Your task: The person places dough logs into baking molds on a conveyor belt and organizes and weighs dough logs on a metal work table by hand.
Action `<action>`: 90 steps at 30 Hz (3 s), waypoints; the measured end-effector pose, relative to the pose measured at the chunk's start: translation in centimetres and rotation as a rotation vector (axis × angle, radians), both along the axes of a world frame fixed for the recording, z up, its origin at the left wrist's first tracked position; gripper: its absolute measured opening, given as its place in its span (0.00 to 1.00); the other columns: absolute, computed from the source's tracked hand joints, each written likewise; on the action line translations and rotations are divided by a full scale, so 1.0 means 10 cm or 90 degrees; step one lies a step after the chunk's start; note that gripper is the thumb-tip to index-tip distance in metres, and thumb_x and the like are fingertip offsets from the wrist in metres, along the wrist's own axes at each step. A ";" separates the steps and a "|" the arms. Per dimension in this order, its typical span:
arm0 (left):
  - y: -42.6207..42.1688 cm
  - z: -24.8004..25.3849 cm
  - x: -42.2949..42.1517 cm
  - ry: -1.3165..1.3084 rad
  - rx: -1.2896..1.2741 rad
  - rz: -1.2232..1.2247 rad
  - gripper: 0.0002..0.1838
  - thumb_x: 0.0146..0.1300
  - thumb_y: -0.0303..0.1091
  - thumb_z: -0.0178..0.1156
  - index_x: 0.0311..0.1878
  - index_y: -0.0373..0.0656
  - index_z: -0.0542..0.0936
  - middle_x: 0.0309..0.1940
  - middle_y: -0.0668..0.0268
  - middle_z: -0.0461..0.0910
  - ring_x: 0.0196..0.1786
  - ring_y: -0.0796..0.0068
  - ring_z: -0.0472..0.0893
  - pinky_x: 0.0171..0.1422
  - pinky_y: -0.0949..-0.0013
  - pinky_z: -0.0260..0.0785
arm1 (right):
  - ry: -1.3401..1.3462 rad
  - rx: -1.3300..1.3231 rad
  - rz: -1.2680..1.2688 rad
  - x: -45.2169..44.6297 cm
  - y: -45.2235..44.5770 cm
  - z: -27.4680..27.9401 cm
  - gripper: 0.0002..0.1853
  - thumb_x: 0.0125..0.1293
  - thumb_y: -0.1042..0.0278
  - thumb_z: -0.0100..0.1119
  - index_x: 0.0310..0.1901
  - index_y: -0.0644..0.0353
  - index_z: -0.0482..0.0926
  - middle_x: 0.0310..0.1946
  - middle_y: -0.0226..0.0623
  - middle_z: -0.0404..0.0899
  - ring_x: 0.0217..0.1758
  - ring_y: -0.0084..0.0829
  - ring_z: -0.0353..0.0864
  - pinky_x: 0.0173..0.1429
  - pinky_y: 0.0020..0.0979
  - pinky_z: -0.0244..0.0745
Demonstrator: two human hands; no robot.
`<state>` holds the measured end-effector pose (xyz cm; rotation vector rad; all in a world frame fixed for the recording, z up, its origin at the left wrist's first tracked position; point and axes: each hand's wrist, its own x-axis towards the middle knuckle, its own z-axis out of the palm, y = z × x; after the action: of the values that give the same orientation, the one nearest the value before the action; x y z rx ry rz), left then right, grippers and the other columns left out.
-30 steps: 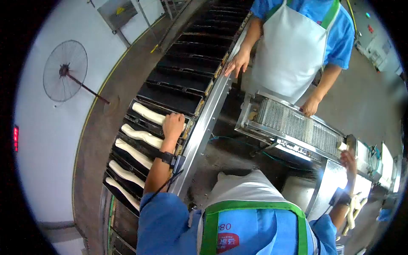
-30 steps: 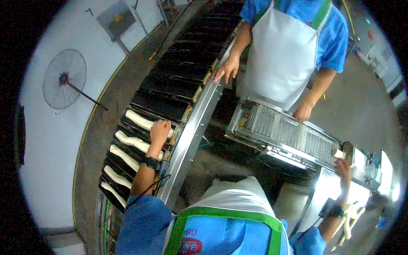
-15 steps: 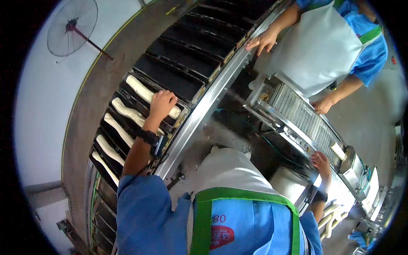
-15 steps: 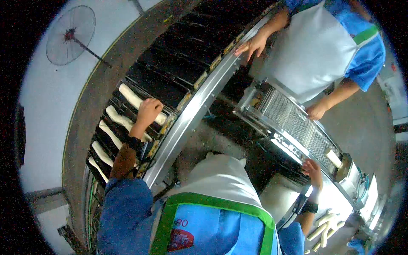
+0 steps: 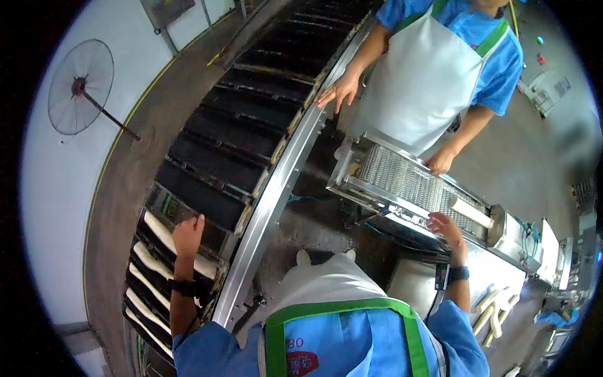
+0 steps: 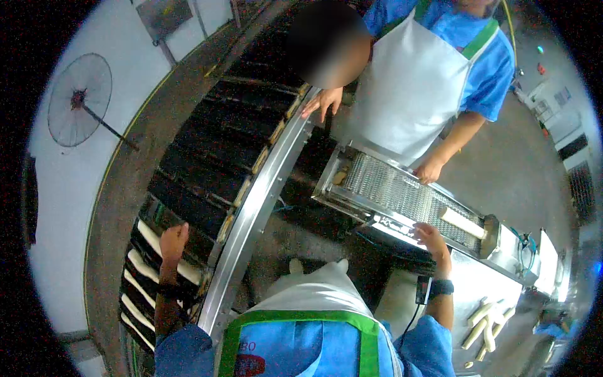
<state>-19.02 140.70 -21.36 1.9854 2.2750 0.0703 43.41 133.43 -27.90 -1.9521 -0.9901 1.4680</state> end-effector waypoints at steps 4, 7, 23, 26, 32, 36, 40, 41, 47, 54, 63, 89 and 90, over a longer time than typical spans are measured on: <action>0.57 0.19 0.69 -0.162 0.119 -0.190 0.15 0.52 0.43 0.48 0.25 0.40 0.74 0.28 0.58 0.73 0.35 0.61 0.71 0.38 0.64 0.62 | 0.012 0.024 -0.026 -0.01 -0.27 0.07 0.15 0.57 0.63 0.45 0.42 0.63 0.70 0.32 0.34 0.74 0.32 0.24 0.73 0.32 0.22 0.68; 1.17 -0.09 1.23 -0.123 0.073 -0.283 0.19 0.52 0.45 0.48 0.42 0.41 0.71 0.47 0.59 0.67 0.53 0.63 0.63 0.54 0.62 0.53 | -0.026 -0.003 -0.093 0.11 -0.51 -0.04 0.14 0.57 0.64 0.46 0.42 0.63 0.71 0.32 0.34 0.74 0.30 0.23 0.73 0.30 0.21 0.67; 1.22 -0.23 1.36 0.003 -0.003 -0.276 0.18 0.56 0.41 0.42 0.21 0.39 0.74 0.20 0.57 0.72 0.27 0.57 0.71 0.34 0.58 0.62 | -0.013 -0.002 -0.197 0.63 -1.41 -0.15 0.13 0.56 0.64 0.48 0.40 0.62 0.71 0.31 0.33 0.74 0.31 0.22 0.73 0.32 0.23 0.69; 1.16 -0.42 1.01 -0.024 -0.034 -0.157 0.20 0.56 0.42 0.42 0.18 0.39 0.74 0.16 0.57 0.71 0.24 0.56 0.72 0.29 0.56 0.62 | 0.007 0.019 -0.189 0.71 -1.19 -0.12 0.14 0.56 0.64 0.48 0.39 0.65 0.71 0.29 0.32 0.74 0.28 0.21 0.72 0.30 0.21 0.68; 1.49 -0.05 1.32 -0.337 0.170 -0.068 0.19 0.57 0.45 0.42 0.41 0.41 0.71 0.41 0.54 0.70 0.42 0.55 0.70 0.48 0.61 0.60 | -0.055 0.047 -0.072 0.83 -0.73 -0.14 0.13 0.56 0.66 0.47 0.39 0.65 0.72 0.28 0.34 0.74 0.29 0.23 0.71 0.30 0.23 0.68; 1.62 0.05 1.86 -0.784 0.015 0.395 0.35 0.55 0.55 0.38 0.59 0.43 0.45 0.60 0.60 0.44 0.61 0.61 0.48 0.62 0.60 0.43 | -0.098 0.045 0.033 0.81 -0.55 -0.05 0.15 0.56 0.64 0.48 0.43 0.62 0.70 0.32 0.33 0.74 0.32 0.22 0.72 0.33 0.23 0.69; 2.17 -0.75 1.60 -0.817 0.015 0.618 0.38 0.53 0.57 0.39 0.60 0.41 0.44 0.60 0.58 0.43 0.61 0.58 0.48 0.62 0.58 0.43 | -0.053 -0.014 -0.015 0.98 -0.67 -0.02 0.15 0.56 0.65 0.47 0.43 0.64 0.69 0.33 0.34 0.74 0.34 0.24 0.73 0.35 0.23 0.69; 2.26 -0.95 1.50 -0.799 0.035 0.637 0.39 0.52 0.58 0.41 0.59 0.40 0.44 0.60 0.57 0.45 0.60 0.58 0.49 0.61 0.59 0.45 | -0.057 -0.021 -0.013 1.09 -0.75 -0.05 0.15 0.56 0.65 0.47 0.43 0.64 0.69 0.33 0.34 0.74 0.34 0.24 0.73 0.35 0.23 0.69; 1.87 -0.51 1.61 -0.771 0.105 0.717 0.41 0.50 0.57 0.46 0.57 0.35 0.47 0.56 0.54 0.53 0.56 0.58 0.57 0.56 0.61 0.54 | -0.036 -0.050 -0.139 1.31 -1.07 -0.10 0.14 0.56 0.63 0.48 0.42 0.62 0.69 0.32 0.32 0.74 0.35 0.24 0.72 0.33 0.23 0.69; 1.91 -0.99 1.05 -0.466 -0.009 0.372 0.33 0.50 0.42 0.48 0.56 0.33 0.51 0.53 0.52 0.57 0.49 0.60 0.63 0.52 0.68 0.56 | -0.108 0.019 -0.079 1.52 -0.99 -0.76 0.13 0.57 0.61 0.44 0.23 0.61 0.72 0.16 0.31 0.71 0.17 0.22 0.69 0.21 0.24 0.63; 2.68 -1.93 -0.04 0.120 0.076 0.104 0.17 0.43 0.34 0.58 0.27 0.32 0.63 0.31 0.53 0.64 0.25 0.60 0.65 0.31 0.55 0.57 | -0.321 -0.058 -0.047 1.60 -1.22 -0.39 0.15 0.50 0.67 0.50 0.41 0.62 0.70 0.27 0.37 0.74 0.28 0.28 0.72 0.28 0.28 0.69; 1.84 -1.17 1.21 -0.524 0.394 0.751 0.25 0.49 0.46 0.49 0.37 0.29 0.69 0.36 0.47 0.71 0.39 0.50 0.71 0.43 0.57 0.63 | -0.854 -0.142 0.189 2.63 -0.61 -0.70 0.22 0.39 0.67 0.56 0.41 0.53 0.68 0.46 0.39 0.63 0.50 0.42 0.60 0.50 0.45 0.56; 1.88 -1.29 1.14 -0.507 0.424 0.763 0.25 0.49 0.46 0.49 0.38 0.29 0.68 0.37 0.46 0.70 0.41 0.51 0.70 0.45 0.57 0.62 | -0.805 -0.127 0.214 2.60 -0.62 -0.62 0.22 0.37 0.66 0.57 0.40 0.53 0.68 0.44 0.39 0.63 0.49 0.42 0.61 0.48 0.47 0.57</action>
<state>-7.64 159.49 -34.30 0.1944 2.5156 1.5019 69.40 127.26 -34.09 -2.9924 -1.7493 0.2719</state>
